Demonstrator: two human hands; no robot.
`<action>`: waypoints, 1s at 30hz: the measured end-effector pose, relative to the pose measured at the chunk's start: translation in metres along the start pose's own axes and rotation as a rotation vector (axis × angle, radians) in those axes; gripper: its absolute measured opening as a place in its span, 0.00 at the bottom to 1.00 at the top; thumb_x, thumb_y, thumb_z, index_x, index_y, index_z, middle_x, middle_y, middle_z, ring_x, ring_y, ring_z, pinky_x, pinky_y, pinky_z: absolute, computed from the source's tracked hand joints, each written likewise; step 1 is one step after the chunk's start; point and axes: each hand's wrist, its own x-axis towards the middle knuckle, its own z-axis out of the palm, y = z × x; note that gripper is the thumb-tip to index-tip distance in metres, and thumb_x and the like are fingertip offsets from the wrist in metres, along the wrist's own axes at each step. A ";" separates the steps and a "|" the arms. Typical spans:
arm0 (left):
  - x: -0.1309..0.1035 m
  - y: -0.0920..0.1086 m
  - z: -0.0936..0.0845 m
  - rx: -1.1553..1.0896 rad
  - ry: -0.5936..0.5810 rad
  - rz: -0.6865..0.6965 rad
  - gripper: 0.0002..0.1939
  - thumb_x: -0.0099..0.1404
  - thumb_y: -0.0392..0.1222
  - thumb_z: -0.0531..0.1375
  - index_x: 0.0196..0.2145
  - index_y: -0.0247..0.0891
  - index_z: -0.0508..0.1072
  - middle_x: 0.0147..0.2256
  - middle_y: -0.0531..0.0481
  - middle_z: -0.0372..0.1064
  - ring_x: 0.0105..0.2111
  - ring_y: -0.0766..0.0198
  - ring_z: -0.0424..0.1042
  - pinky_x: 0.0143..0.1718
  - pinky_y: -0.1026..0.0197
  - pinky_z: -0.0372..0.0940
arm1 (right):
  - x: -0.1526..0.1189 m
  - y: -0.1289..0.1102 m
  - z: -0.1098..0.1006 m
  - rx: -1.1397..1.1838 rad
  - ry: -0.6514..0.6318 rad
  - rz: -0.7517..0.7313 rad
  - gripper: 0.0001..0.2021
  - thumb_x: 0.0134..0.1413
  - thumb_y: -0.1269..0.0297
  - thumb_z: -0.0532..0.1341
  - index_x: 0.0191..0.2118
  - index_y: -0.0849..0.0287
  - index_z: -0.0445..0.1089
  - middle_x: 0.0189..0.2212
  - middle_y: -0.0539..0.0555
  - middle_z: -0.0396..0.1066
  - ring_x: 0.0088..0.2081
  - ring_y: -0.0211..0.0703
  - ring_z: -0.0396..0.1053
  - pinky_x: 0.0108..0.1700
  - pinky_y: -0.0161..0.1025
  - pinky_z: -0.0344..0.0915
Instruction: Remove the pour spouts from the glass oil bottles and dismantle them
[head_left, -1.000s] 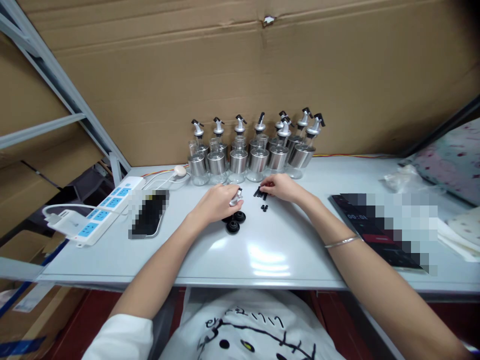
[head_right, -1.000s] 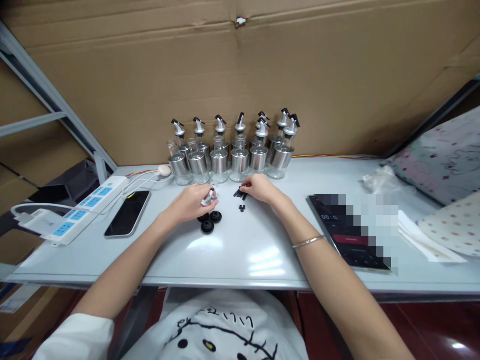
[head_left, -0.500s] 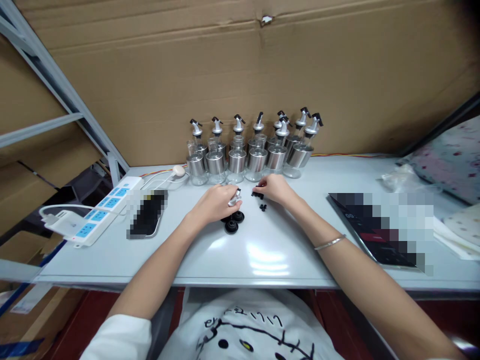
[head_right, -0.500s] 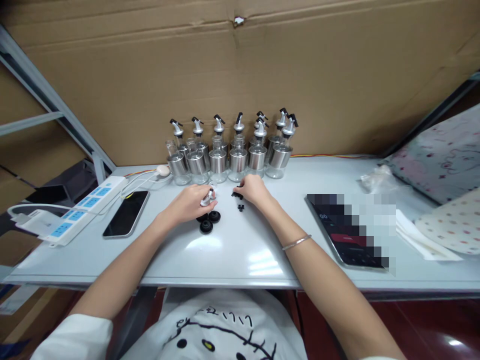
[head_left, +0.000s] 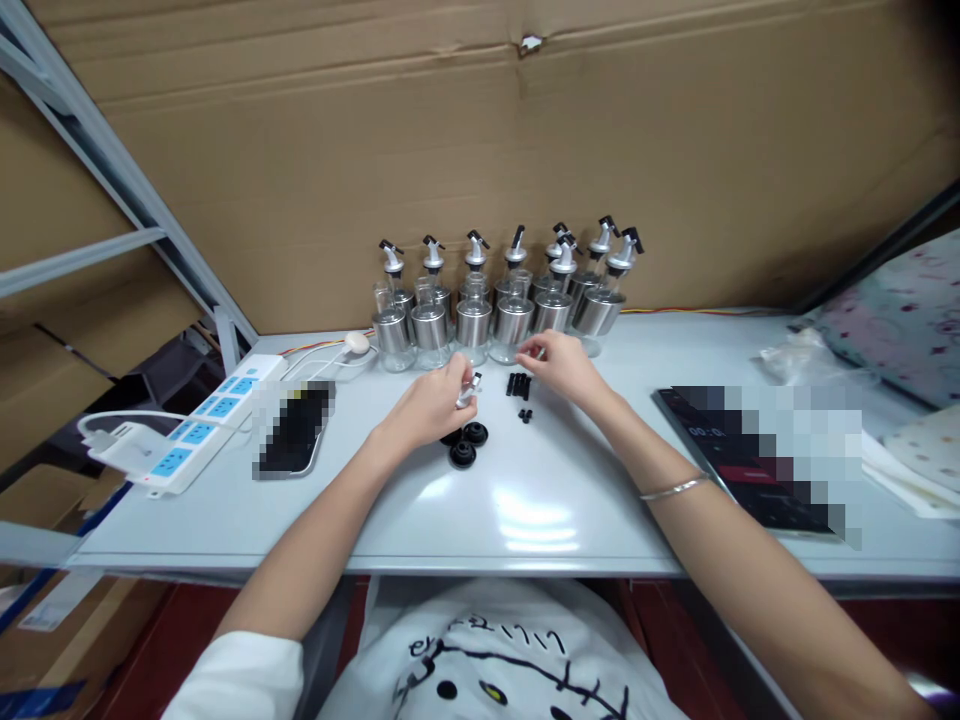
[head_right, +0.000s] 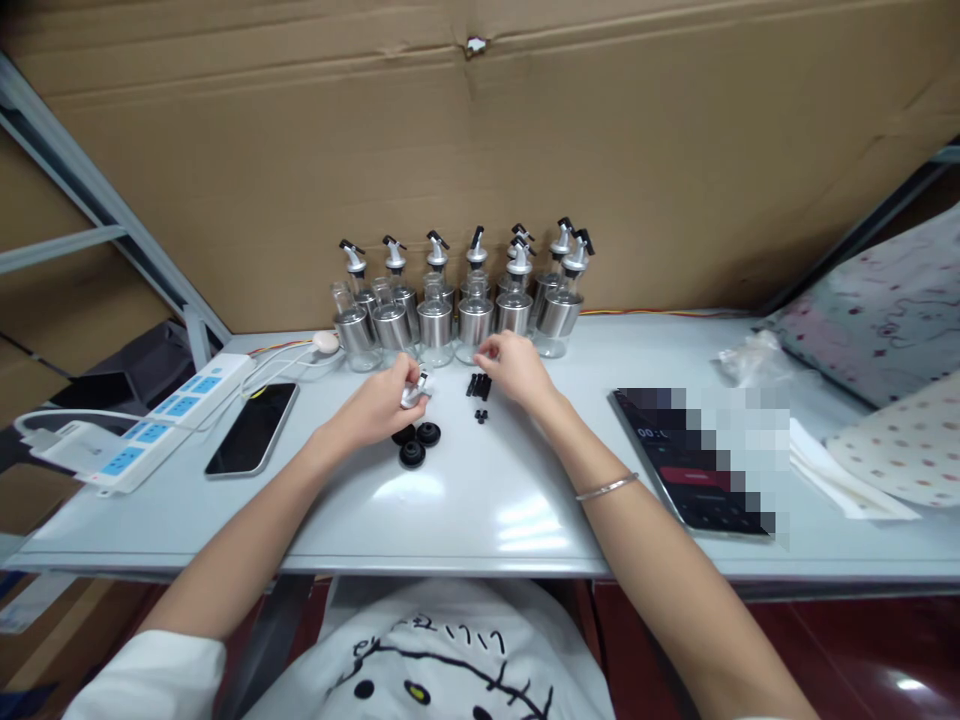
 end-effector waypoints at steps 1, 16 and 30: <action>0.000 0.001 0.000 -0.028 0.015 -0.013 0.10 0.59 0.37 0.56 0.37 0.39 0.56 0.33 0.51 0.65 0.28 0.64 0.66 0.28 0.63 0.57 | -0.001 -0.002 -0.003 0.087 0.048 -0.050 0.07 0.51 0.65 0.61 0.32 0.62 0.75 0.32 0.56 0.73 0.30 0.40 0.67 0.35 0.36 0.61; 0.000 0.008 0.004 -0.120 0.017 0.085 0.07 0.64 0.39 0.55 0.32 0.39 0.58 0.30 0.53 0.62 0.28 0.65 0.64 0.30 0.63 0.57 | -0.027 -0.037 -0.016 0.628 -0.387 -0.264 0.19 0.54 0.48 0.56 0.27 0.61 0.66 0.22 0.49 0.60 0.25 0.35 0.55 0.28 0.34 0.53; 0.000 0.010 0.006 0.082 0.117 0.142 0.03 0.67 0.38 0.53 0.38 0.37 0.64 0.36 0.48 0.70 0.35 0.59 0.70 0.37 0.57 0.62 | -0.028 -0.035 -0.012 0.770 -0.461 -0.225 0.13 0.52 0.55 0.59 0.34 0.61 0.69 0.29 0.52 0.67 0.30 0.38 0.62 0.35 0.37 0.60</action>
